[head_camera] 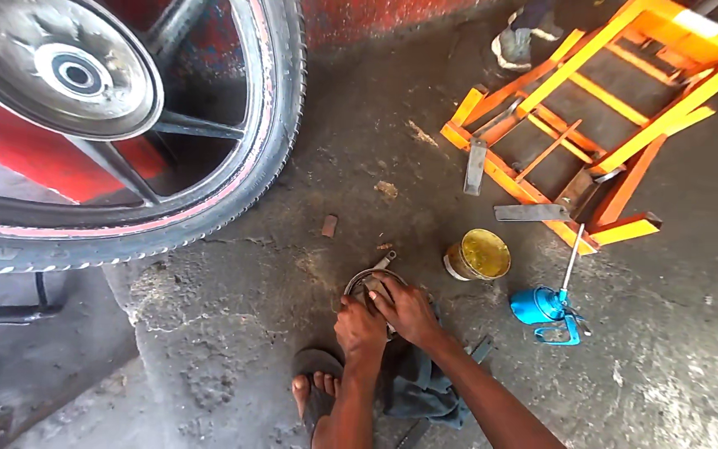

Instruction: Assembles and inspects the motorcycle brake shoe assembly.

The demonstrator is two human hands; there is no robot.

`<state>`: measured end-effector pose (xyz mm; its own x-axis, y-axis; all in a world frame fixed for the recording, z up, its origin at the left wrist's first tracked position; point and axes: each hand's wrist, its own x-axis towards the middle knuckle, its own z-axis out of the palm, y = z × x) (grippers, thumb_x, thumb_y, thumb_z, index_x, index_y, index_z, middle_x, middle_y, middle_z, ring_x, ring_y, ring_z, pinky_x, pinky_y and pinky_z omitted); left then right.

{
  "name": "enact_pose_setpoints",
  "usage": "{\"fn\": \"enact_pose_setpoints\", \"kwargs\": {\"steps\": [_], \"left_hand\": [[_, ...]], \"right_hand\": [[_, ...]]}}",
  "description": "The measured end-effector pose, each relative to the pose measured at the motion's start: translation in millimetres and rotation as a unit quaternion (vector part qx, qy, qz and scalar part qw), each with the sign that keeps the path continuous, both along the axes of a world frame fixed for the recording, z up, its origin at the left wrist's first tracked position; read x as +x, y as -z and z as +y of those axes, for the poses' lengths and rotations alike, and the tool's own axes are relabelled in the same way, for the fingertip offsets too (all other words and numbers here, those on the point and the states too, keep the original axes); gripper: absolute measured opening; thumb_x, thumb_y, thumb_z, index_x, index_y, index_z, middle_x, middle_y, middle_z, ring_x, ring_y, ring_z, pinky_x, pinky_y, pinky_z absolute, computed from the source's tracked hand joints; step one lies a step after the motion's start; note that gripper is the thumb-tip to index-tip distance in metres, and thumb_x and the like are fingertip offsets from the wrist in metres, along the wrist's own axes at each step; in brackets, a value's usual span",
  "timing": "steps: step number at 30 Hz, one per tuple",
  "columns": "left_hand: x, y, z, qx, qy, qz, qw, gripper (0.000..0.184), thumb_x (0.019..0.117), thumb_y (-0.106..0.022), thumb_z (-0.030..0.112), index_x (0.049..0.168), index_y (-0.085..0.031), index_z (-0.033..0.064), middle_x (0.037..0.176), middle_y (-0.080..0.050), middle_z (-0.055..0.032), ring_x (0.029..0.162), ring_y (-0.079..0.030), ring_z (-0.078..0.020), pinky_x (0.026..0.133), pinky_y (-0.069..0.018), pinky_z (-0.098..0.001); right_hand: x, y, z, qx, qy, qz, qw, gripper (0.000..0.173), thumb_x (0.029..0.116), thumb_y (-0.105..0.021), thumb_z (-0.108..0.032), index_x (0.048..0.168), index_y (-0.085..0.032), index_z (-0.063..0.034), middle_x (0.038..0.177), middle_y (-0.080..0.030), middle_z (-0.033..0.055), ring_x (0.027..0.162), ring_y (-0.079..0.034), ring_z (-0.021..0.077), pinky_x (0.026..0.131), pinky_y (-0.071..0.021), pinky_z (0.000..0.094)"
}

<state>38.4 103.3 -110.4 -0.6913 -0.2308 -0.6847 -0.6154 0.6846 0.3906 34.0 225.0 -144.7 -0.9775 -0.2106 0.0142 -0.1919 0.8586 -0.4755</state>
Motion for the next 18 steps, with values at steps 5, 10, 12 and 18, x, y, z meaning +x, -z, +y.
{"fn": "enact_pose_setpoints", "kwargs": {"steps": [5,10,12,18], "left_hand": [[3,3,3,0.007,-0.031,0.039,0.999,0.055,0.1035,-0.056,0.042,0.137,-0.054,-0.0015,0.12,-0.069,-0.0186,0.108,-0.071,-0.031,0.093,-0.0566,-0.0464],[0,7,4,0.019,-0.061,0.064,0.996,0.051,0.1012,-0.06,0.042,0.131,-0.059,0.0002,0.12,-0.068,-0.0177,0.104,-0.071,-0.0312,0.091,-0.0574,-0.0473],[-3,8,-2,0.03,-0.051,0.063,0.996,0.052,0.0991,-0.063,0.04,0.132,-0.059,0.0004,0.122,-0.068,-0.0188,0.106,-0.07,-0.0329,0.092,-0.0565,-0.0497],[-3,8,-8,0.046,-0.01,0.046,0.998,0.057,0.0955,-0.069,0.034,0.138,-0.053,-0.0011,0.123,-0.066,-0.0212,0.108,-0.069,-0.0352,0.093,-0.0561,-0.0506]], "right_hand": [[-3,2,2,-0.029,0.021,-0.033,0.999,0.047,0.103,-0.051,-0.042,0.139,-0.062,-0.0129,0.082,-0.072,0.0119,0.071,-0.071,0.03,0.066,-0.0579,0.053],[-7,4,7,-0.009,0.001,-0.005,1.0,0.048,0.1027,-0.05,-0.042,0.138,-0.063,-0.0128,0.078,-0.071,0.0096,0.067,-0.07,0.0279,0.062,-0.0571,0.0507],[-10,0,6,-0.013,0.005,-0.038,0.999,0.054,0.1003,-0.057,-0.049,0.141,-0.06,-0.0135,0.081,-0.072,0.0109,0.07,-0.07,0.029,0.065,-0.0575,0.0522],[-18,-10,15,-0.039,-0.004,-0.098,0.994,0.067,0.0856,-0.078,-0.05,0.141,-0.06,-0.0169,0.093,-0.074,0.0099,0.079,-0.071,0.0255,0.074,-0.0586,0.0518]]}}
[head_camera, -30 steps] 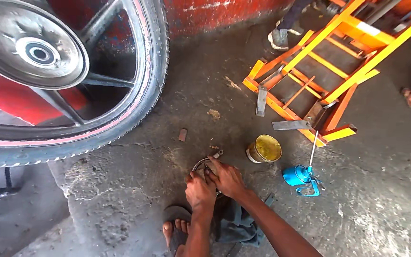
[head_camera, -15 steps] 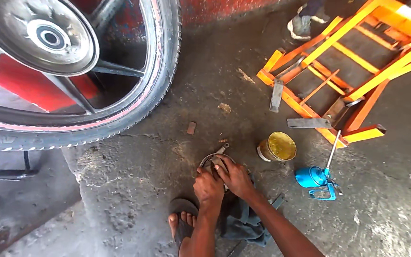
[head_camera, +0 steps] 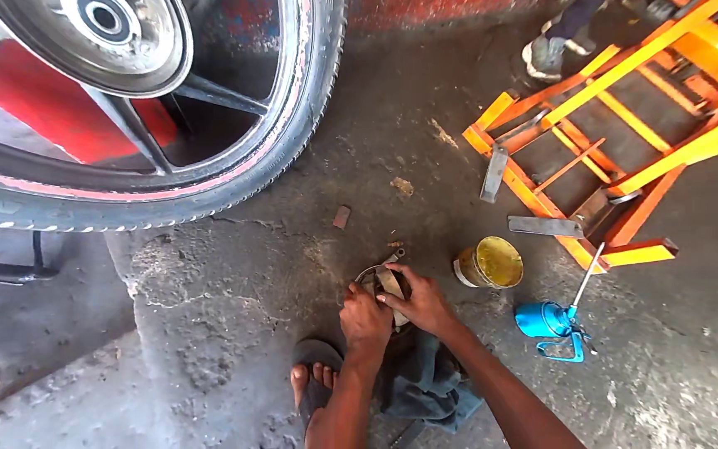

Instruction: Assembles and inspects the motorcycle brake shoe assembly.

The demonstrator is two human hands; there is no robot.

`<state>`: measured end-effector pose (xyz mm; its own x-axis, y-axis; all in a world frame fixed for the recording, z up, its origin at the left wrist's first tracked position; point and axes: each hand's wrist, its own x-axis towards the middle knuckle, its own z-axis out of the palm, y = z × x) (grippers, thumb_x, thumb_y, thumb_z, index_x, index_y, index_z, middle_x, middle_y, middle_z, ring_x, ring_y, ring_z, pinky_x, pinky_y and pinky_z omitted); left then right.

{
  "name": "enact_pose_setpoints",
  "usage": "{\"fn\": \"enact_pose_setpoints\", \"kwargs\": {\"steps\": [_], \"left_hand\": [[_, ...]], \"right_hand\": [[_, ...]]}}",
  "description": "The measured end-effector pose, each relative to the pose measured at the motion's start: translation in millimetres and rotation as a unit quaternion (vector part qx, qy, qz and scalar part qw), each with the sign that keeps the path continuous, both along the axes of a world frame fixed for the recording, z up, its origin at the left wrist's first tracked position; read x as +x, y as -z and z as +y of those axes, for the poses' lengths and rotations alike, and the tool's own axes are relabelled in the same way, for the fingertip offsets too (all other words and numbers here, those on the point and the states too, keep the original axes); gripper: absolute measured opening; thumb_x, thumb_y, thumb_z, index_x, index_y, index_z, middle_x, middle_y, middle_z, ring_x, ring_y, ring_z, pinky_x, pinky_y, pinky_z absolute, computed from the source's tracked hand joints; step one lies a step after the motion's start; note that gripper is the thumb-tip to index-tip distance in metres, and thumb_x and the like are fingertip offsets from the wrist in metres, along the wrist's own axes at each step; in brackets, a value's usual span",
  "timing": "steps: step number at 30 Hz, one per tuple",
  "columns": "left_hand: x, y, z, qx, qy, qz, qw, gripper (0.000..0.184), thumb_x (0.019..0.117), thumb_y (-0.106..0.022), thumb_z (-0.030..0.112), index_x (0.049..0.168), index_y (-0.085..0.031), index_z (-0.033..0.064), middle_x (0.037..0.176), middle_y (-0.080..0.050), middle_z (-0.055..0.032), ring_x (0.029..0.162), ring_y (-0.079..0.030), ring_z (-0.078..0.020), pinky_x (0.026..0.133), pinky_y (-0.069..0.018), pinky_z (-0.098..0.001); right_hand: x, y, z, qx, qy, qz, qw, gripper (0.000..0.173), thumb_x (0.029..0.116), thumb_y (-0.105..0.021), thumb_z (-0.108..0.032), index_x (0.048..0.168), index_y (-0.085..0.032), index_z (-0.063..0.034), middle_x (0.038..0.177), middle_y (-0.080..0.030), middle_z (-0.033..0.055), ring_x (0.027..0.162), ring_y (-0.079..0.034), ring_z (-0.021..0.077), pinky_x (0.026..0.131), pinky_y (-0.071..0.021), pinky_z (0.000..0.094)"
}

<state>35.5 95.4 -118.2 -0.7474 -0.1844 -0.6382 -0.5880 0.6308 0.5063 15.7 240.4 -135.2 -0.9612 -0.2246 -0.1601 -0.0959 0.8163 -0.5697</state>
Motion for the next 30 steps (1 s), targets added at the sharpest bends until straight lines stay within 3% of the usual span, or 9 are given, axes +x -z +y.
{"fn": "enact_pose_setpoints", "kwargs": {"steps": [5,9,13,16,22,25,28,30], "left_hand": [[1,-1,2,0.005,0.009,-0.006,1.0,0.054,0.1008,-0.061,0.037,0.137,-0.053,-0.0008,0.121,-0.067,-0.0209,0.108,-0.07,-0.0342,0.093,-0.0564,-0.0498],[4,-2,8,0.011,-0.007,-0.009,1.0,0.059,0.0976,-0.065,0.04,0.14,-0.052,0.0006,0.123,-0.067,-0.0194,0.107,-0.07,-0.0336,0.091,-0.0577,-0.0494],[8,5,11,0.01,-0.018,0.004,1.0,0.06,0.094,-0.07,0.038,0.137,-0.053,0.0002,0.123,-0.066,-0.02,0.106,-0.07,-0.0346,0.089,-0.0579,-0.0505],[11,5,11,0.014,-0.023,0.005,1.0,0.062,0.093,-0.071,0.039,0.137,-0.052,0.0001,0.123,-0.066,-0.0199,0.105,-0.07,-0.0345,0.089,-0.0579,-0.051],[14,9,7,0.028,-0.015,0.04,0.999,0.05,0.1016,-0.061,0.04,0.132,-0.057,0.0,0.117,-0.068,-0.0206,0.103,-0.071,-0.0355,0.089,-0.0576,-0.0526],[16,15,4,0.043,-0.012,0.071,0.996,0.053,0.0954,-0.068,0.042,0.131,-0.064,0.0028,0.13,-0.062,-0.0228,0.106,-0.069,-0.0372,0.091,-0.0573,-0.0539],[21,22,8,0.01,-0.04,0.101,0.994,0.061,0.0839,-0.078,0.044,0.129,-0.067,0.0046,0.142,-0.05,-0.0246,0.122,-0.058,-0.0405,0.097,-0.0529,-0.0527],[19,23,8,0.016,-0.04,0.075,0.996,0.077,0.0813,-0.08,0.045,0.141,-0.054,0.0033,0.145,-0.046,-0.0266,0.129,-0.052,-0.0435,0.1,-0.0493,-0.0552]], "right_hand": [[-6,-28,-16,0.102,-0.009,-0.054,0.993,0.059,0.0907,-0.075,-0.038,0.141,-0.058,-0.0119,0.101,-0.073,0.0133,0.089,-0.072,0.0292,0.08,-0.058,0.0516],[-7,-43,-30,0.187,-0.033,-0.06,0.98,0.053,0.0934,-0.071,-0.03,0.141,-0.06,-0.009,0.112,-0.072,0.016,0.1,-0.071,0.0327,0.087,-0.0573,0.0518],[-3,-36,-26,0.16,-0.039,-0.061,0.984,0.055,0.0936,-0.07,-0.027,0.145,-0.057,-0.0109,0.123,-0.068,0.0157,0.108,-0.069,0.0313,0.092,-0.0562,0.0502],[-1,-33,-20,0.122,-0.055,-0.045,0.99,0.056,0.0933,-0.072,-0.025,0.145,-0.057,-0.0088,0.122,-0.068,0.0163,0.109,-0.068,0.0304,0.094,-0.0553,0.0489],[-4,-37,-11,0.104,-0.07,-0.084,0.989,0.062,0.0916,-0.074,-0.018,0.149,-0.053,-0.007,0.129,-0.067,0.0177,0.116,-0.066,0.0308,0.1,-0.0524,0.0488],[-10,-41,-4,0.118,-0.077,-0.137,0.981,0.067,0.0911,-0.074,-0.018,0.152,-0.049,-0.0069,0.134,-0.064,0.0176,0.123,-0.063,0.0303,0.106,-0.0491,0.0488],[-7,-40,-2,0.135,-0.074,-0.127,0.98,0.067,0.0904,-0.075,-0.018,0.151,-0.049,-0.0069,0.131,-0.065,0.0187,0.12,-0.064,0.0323,0.103,-0.0505,0.0507],[-6,-40,-4,0.143,-0.069,-0.123,0.98,0.067,0.0906,-0.074,-0.017,0.152,-0.048,-0.0074,0.13,-0.065,0.0189,0.119,-0.064,0.0327,0.102,-0.0509,0.0506]]}}
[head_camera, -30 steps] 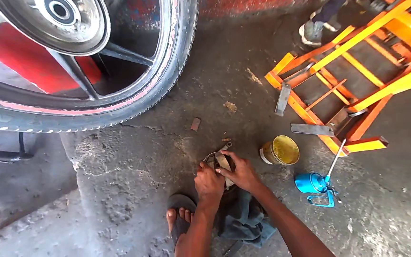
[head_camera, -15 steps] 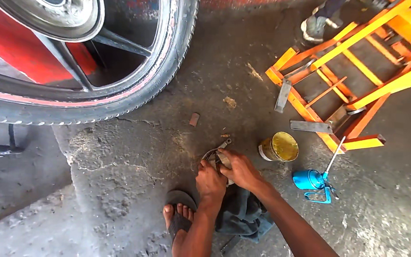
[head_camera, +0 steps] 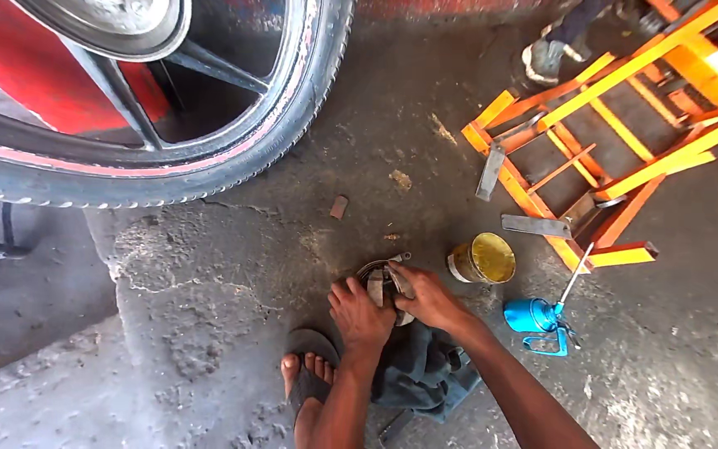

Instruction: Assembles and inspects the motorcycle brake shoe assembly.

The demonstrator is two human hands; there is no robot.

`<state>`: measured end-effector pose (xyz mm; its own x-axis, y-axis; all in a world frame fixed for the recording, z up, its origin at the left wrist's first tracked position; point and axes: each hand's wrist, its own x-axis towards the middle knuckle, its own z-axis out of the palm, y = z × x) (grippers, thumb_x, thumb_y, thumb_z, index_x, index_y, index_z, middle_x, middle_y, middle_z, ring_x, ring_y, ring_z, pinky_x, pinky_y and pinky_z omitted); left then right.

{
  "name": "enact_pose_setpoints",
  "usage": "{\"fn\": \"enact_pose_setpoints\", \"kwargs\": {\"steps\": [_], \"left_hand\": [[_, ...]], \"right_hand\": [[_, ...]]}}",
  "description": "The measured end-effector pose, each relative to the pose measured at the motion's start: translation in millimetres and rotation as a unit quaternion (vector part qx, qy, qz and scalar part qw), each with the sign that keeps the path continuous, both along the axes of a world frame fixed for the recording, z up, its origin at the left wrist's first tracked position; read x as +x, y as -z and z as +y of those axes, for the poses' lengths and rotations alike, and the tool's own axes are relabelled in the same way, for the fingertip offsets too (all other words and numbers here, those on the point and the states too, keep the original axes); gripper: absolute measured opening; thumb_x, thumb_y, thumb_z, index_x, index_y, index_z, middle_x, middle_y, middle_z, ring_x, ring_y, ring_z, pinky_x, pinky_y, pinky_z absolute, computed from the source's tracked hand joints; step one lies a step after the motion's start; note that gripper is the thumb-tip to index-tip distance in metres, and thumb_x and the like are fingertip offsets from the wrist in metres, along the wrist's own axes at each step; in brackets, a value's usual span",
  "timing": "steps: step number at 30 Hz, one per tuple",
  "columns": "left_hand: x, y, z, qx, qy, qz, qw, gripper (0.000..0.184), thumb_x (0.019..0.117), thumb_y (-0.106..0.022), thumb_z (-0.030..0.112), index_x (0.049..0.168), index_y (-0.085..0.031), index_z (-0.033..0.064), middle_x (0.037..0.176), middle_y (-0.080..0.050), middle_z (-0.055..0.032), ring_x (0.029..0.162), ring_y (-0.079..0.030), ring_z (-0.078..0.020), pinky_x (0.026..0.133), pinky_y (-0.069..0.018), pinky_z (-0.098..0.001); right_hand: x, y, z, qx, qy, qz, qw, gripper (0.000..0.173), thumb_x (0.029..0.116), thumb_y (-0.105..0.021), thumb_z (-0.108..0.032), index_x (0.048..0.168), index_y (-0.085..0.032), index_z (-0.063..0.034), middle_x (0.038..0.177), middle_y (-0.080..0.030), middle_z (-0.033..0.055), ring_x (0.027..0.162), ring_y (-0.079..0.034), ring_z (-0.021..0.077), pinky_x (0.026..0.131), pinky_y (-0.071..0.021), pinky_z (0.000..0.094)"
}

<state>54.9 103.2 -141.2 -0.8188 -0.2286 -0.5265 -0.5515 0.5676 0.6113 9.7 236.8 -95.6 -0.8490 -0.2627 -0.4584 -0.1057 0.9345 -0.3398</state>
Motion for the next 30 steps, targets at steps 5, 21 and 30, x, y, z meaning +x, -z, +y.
{"fn": "enact_pose_setpoints", "kwargs": {"steps": [5,21,30], "left_hand": [[-11,6,-22,0.075,0.058,-0.065,0.993,0.081,0.0846,-0.079,0.043,0.149,-0.048,0.0049,0.14,-0.056,-0.0237,0.122,-0.061,-0.0404,0.1,-0.0518,-0.0579],[-7,28,-51,0.085,0.093,-0.023,0.992,0.069,0.077,-0.085,0.057,0.118,-0.071,0.0037,0.114,-0.07,-0.018,0.106,-0.068,-0.0358,0.094,-0.0536,-0.0584],[-11,35,-59,0.094,0.106,-0.008,0.99,0.071,0.0753,-0.086,0.059,0.124,-0.072,0.0099,0.106,-0.075,-0.0165,0.102,-0.071,-0.036,0.093,-0.053,-0.0615]], "right_hand": [[4,2,-2,-0.01,-0.012,0.011,1.0,0.065,0.0928,-0.07,-0.015,0.153,-0.047,-0.0049,0.131,-0.065,0.02,0.12,-0.063,0.0328,0.104,-0.0494,0.0496],[18,3,-14,0.068,0.16,-0.003,0.985,0.082,0.0843,-0.08,-0.031,0.152,-0.044,-0.0032,0.141,-0.055,0.0218,0.127,-0.056,0.0394,0.102,-0.049,0.0568],[-6,25,57,-0.134,0.075,-0.136,0.979,0.075,0.0828,-0.083,-0.016,0.149,-0.05,-0.0077,0.129,-0.066,0.0167,0.115,-0.067,0.0264,0.1,-0.0543,0.0469]]}}
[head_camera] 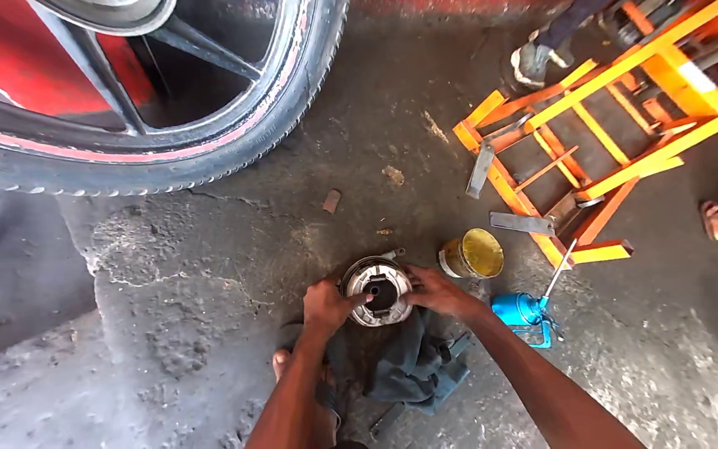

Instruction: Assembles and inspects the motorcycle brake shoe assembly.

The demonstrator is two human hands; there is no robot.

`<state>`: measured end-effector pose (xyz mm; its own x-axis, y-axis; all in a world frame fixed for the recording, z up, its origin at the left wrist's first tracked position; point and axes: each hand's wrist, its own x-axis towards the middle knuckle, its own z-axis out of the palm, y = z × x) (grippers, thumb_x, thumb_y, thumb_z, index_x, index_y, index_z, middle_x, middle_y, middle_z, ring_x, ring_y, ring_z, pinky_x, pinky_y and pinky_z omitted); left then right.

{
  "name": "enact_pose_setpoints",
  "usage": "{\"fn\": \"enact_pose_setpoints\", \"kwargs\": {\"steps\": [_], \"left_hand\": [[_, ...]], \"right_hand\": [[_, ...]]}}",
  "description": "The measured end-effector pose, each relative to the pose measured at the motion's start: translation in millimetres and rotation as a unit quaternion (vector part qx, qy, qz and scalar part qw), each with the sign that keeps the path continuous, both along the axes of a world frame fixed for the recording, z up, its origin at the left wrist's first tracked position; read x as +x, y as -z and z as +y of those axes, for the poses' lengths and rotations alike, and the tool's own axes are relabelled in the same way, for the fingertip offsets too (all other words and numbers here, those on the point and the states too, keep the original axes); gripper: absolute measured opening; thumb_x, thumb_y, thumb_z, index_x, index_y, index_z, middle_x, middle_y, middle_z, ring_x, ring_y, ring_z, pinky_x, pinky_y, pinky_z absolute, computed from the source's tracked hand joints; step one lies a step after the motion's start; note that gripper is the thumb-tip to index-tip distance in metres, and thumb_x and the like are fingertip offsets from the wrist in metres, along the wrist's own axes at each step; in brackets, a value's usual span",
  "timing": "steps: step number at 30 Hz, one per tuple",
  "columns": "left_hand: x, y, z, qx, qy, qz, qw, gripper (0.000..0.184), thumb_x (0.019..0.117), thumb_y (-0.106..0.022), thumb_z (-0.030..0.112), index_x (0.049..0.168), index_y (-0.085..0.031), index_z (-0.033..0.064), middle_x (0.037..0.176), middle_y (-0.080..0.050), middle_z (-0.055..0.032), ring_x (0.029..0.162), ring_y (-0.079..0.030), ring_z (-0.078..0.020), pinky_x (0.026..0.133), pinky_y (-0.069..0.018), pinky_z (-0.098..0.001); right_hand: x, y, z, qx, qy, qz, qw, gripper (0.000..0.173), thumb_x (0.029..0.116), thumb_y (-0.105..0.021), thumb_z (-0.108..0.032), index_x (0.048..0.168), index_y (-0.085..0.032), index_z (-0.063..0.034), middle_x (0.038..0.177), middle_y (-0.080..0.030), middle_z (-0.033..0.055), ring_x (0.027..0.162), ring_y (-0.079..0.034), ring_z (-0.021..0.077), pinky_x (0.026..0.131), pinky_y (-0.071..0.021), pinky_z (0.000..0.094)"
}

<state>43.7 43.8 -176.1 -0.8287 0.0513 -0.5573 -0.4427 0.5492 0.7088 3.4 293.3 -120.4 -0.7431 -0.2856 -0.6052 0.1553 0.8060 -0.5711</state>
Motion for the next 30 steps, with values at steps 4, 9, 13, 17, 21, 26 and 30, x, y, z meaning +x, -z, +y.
{"fn": "enact_pose_setpoints", "kwargs": {"steps": [4,9,13,17,21,26,30], "left_hand": [[-20,-7,-6,-0.025,0.049,-0.02,0.998,0.064,0.0756,-0.085,0.06,0.111,-0.075,0.0082,0.103,-0.074,-0.0171,0.102,-0.07,-0.0375,0.091,-0.0529,-0.0627],[-22,-14,-4,-0.053,0.066,-0.022,0.996,0.065,0.0734,-0.088,0.058,0.112,-0.074,0.0074,0.106,-0.073,-0.0176,0.102,-0.07,-0.0371,0.09,-0.0542,-0.061],[-18,-12,-1,-0.086,0.038,0.016,0.995,0.08,0.0707,-0.091,0.056,0.13,-0.067,0.0079,0.13,-0.062,-0.0187,0.109,-0.067,-0.0368,0.091,-0.0566,-0.056],[-14,-9,-1,-0.118,0.037,0.024,0.992,0.087,0.0708,-0.089,0.06,0.138,-0.062,0.0114,0.137,-0.057,-0.02,0.111,-0.066,-0.0373,0.091,-0.0572,-0.0556],[-18,-18,-4,-0.128,0.079,0.065,0.987,0.089,0.0775,-0.087,0.052,0.148,-0.052,0.0102,0.146,-0.051,-0.0193,0.128,-0.056,-0.0391,0.1,-0.0535,-0.054],[-28,-32,-33,-0.126,0.127,0.054,0.982,0.075,0.0819,-0.085,0.047,0.141,-0.06,0.0089,0.14,-0.058,-0.016,0.133,-0.052,-0.0379,0.104,-0.0499,-0.0563],[-32,-40,-33,-0.156,0.089,-0.005,0.984,0.085,0.0758,-0.088,0.051,0.145,-0.057,0.0124,0.143,-0.056,-0.0173,0.133,-0.052,-0.0394,0.103,-0.0503,-0.057]], "right_hand": [[2,15,22,-0.075,0.048,-0.047,0.995,0.076,0.0826,-0.086,-0.014,0.149,-0.047,-0.0072,0.123,-0.068,0.012,0.104,-0.071,0.0192,0.092,-0.0597,0.0376],[1,16,17,-0.093,0.064,-0.059,0.992,0.072,0.0865,-0.081,-0.011,0.149,-0.047,-0.008,0.124,-0.069,0.0115,0.104,-0.071,0.0197,0.094,-0.0584,0.0385],[2,7,2,-0.052,0.045,-0.005,0.998,0.072,0.0932,-0.076,-0.028,0.155,-0.042,-0.0112,0.131,-0.065,0.0149,0.112,-0.068,0.0228,0.099,-0.0561,0.0443],[11,20,-18,0.027,0.022,0.091,0.995,0.07,0.0993,-0.066,-0.041,0.155,-0.039,-0.0078,0.135,-0.063,0.0173,0.124,-0.063,0.0284,0.107,-0.0489,0.0513],[5,26,-14,-0.077,0.042,0.081,0.993,0.062,0.0963,-0.072,-0.029,0.149,-0.048,-0.0076,0.128,-0.067,0.0137,0.116,-0.067,0.0213,0.102,-0.0543,0.0449],[-6,29,-38,-0.058,-0.002,0.131,0.99,0.06,0.0968,-0.072,-0.028,0.15,-0.05,-0.01,0.134,-0.065,0.0149,0.123,-0.063,0.0251,0.107,-0.0503,0.0485],[-1,36,-56,0.033,-0.085,0.285,0.954,0.057,0.099,-0.065,-0.021,0.152,-0.047,-0.0107,0.139,-0.059,0.0155,0.125,-0.06,0.0302,0.106,-0.0509,0.0497]]}}
